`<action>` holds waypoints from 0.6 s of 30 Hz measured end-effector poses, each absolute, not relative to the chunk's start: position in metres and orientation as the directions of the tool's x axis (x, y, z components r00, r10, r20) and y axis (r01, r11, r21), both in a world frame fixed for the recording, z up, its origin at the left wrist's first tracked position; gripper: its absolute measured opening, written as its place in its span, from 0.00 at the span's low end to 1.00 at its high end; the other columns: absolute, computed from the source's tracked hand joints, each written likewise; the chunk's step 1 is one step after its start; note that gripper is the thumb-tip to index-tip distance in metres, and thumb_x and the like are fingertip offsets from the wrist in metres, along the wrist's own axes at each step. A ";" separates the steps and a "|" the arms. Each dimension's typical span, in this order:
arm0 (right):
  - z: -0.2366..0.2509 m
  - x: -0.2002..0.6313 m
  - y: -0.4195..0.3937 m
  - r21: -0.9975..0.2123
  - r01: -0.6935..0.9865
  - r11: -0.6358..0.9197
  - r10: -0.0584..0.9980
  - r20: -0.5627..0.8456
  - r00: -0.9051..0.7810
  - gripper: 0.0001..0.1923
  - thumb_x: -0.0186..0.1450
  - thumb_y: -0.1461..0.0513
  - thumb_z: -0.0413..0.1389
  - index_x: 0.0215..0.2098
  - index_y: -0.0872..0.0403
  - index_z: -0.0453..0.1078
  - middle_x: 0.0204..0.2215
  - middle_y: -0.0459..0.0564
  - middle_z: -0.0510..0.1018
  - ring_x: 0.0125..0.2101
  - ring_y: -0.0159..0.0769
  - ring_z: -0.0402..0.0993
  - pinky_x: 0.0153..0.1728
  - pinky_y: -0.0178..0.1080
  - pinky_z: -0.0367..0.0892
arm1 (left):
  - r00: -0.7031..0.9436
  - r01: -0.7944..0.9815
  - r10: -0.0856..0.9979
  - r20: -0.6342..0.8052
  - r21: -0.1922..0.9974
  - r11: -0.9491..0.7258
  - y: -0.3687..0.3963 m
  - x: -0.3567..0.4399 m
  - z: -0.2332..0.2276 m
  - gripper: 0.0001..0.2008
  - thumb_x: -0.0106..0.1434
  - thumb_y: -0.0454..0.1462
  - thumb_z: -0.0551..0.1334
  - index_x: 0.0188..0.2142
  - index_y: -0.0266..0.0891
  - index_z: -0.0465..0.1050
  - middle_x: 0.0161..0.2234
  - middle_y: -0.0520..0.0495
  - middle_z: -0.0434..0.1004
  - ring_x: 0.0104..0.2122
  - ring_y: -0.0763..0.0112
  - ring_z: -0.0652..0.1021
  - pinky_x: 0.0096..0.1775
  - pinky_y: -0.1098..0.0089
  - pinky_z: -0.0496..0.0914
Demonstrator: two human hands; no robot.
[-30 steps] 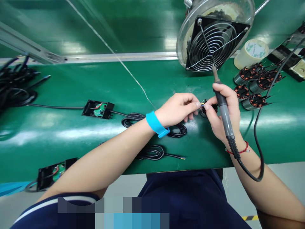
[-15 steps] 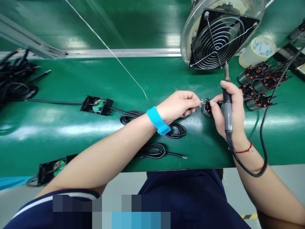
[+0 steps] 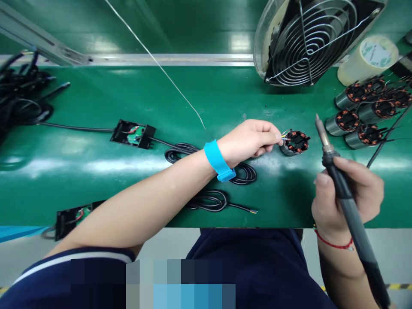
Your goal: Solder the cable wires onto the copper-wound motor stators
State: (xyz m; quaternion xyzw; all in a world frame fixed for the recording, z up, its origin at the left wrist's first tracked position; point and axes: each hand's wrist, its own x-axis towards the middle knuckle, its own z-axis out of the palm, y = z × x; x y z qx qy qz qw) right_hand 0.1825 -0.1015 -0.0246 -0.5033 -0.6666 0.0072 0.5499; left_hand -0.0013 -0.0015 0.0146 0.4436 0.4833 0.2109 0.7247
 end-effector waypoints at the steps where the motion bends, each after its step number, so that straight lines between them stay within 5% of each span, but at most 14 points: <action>1: -0.025 0.184 -0.104 -0.554 0.649 0.521 0.675 0.733 0.085 0.25 0.59 0.64 0.64 0.55 0.49 0.74 0.31 0.45 0.78 0.24 0.33 0.73 0.26 0.38 0.68 | 0.445 0.125 0.733 -0.515 0.846 0.519 -0.001 -0.001 0.015 0.13 0.67 0.24 0.56 0.26 0.32 0.69 0.16 0.57 0.63 0.13 0.88 0.59 0.18 0.79 0.50; 8: -0.020 0.180 -0.107 -0.509 0.665 0.546 0.663 0.748 0.027 0.11 0.62 0.63 0.60 0.43 0.56 0.76 0.25 0.46 0.78 0.23 0.33 0.72 0.23 0.37 0.68 | 0.418 0.138 0.753 -0.508 0.855 0.500 -0.002 -0.001 0.014 0.13 0.67 0.24 0.56 0.26 0.32 0.68 0.16 0.58 0.62 0.13 0.89 0.59 0.19 0.78 0.49; 18: -0.021 0.179 -0.108 -0.477 0.693 0.541 0.690 0.723 -0.041 0.11 0.64 0.62 0.60 0.45 0.53 0.74 0.29 0.46 0.80 0.27 0.35 0.77 0.28 0.39 0.73 | 0.426 0.128 0.755 -0.499 0.859 0.496 -0.001 0.000 0.013 0.13 0.67 0.24 0.56 0.27 0.32 0.68 0.16 0.58 0.63 0.13 0.89 0.58 0.19 0.77 0.48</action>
